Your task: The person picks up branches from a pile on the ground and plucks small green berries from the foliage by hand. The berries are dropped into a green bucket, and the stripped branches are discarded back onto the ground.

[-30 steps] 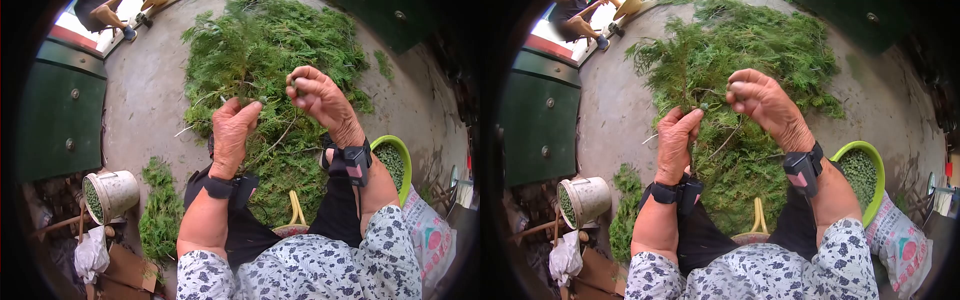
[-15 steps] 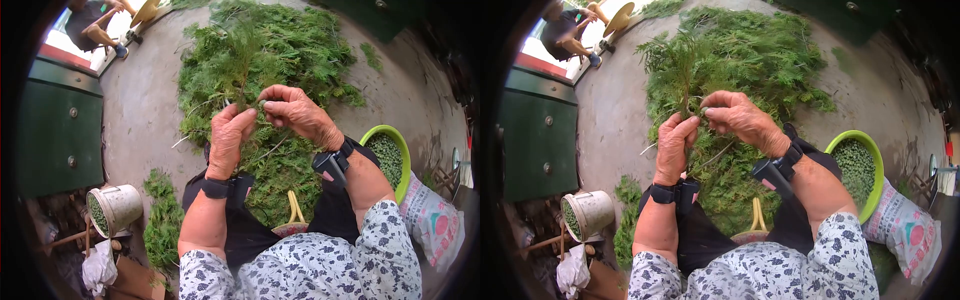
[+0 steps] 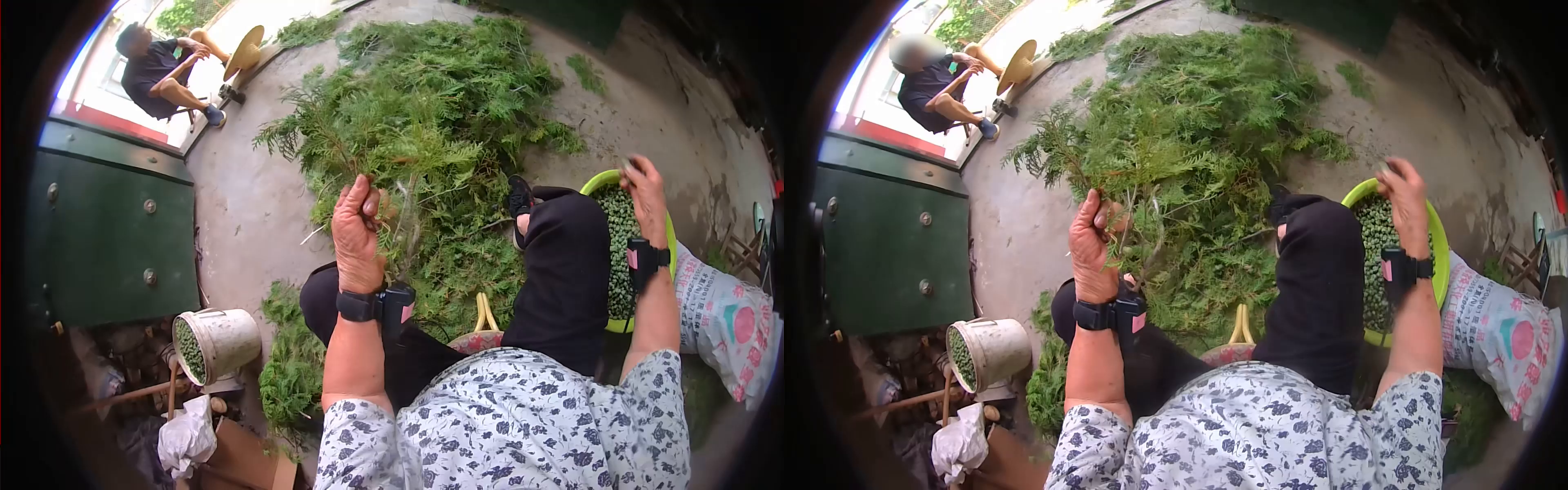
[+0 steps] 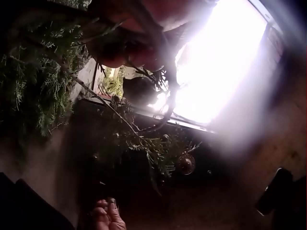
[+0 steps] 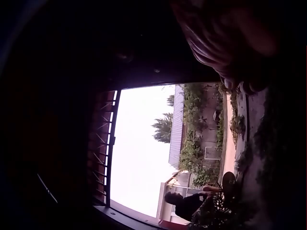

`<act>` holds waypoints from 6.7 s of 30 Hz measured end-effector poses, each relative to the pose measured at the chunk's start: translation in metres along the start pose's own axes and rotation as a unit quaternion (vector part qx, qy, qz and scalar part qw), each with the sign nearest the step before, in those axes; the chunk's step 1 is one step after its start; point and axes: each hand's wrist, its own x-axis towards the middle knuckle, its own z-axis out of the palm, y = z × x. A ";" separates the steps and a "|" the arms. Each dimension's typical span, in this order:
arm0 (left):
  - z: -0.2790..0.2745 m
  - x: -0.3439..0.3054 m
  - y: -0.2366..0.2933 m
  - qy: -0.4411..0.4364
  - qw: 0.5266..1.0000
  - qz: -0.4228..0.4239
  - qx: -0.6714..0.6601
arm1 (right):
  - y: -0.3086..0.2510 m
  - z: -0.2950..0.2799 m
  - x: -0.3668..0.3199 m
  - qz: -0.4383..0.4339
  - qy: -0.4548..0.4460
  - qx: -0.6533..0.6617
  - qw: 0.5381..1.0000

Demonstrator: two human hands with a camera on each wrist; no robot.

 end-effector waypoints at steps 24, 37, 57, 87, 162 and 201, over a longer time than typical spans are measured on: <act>0.014 -0.102 -0.061 0.001 0.992 -0.017 -0.122 | -0.041 0.009 -0.112 -0.033 0.002 -0.039 0.999; 0.002 -0.123 -0.076 -0.002 0.990 -0.062 -0.124 | -0.023 0.176 -0.179 0.187 -0.272 0.137 0.934; 0.014 -0.117 -0.064 0.049 0.991 -0.033 0.118 | -0.001 0.186 -0.196 -0.211 -0.302 -0.155 0.917; 0.011 -0.120 -0.072 0.066 0.991 0.043 0.110 | -0.018 0.184 -0.188 -0.163 -0.526 -0.210 0.808; -0.017 -0.118 -0.110 -0.139 0.796 0.128 0.575 | 0.029 0.180 -0.176 -0.012 -0.412 -0.021 0.911; -0.015 -0.117 -0.108 -0.089 0.851 0.044 0.517 | 0.050 0.189 -0.195 0.266 -0.257 0.251 0.895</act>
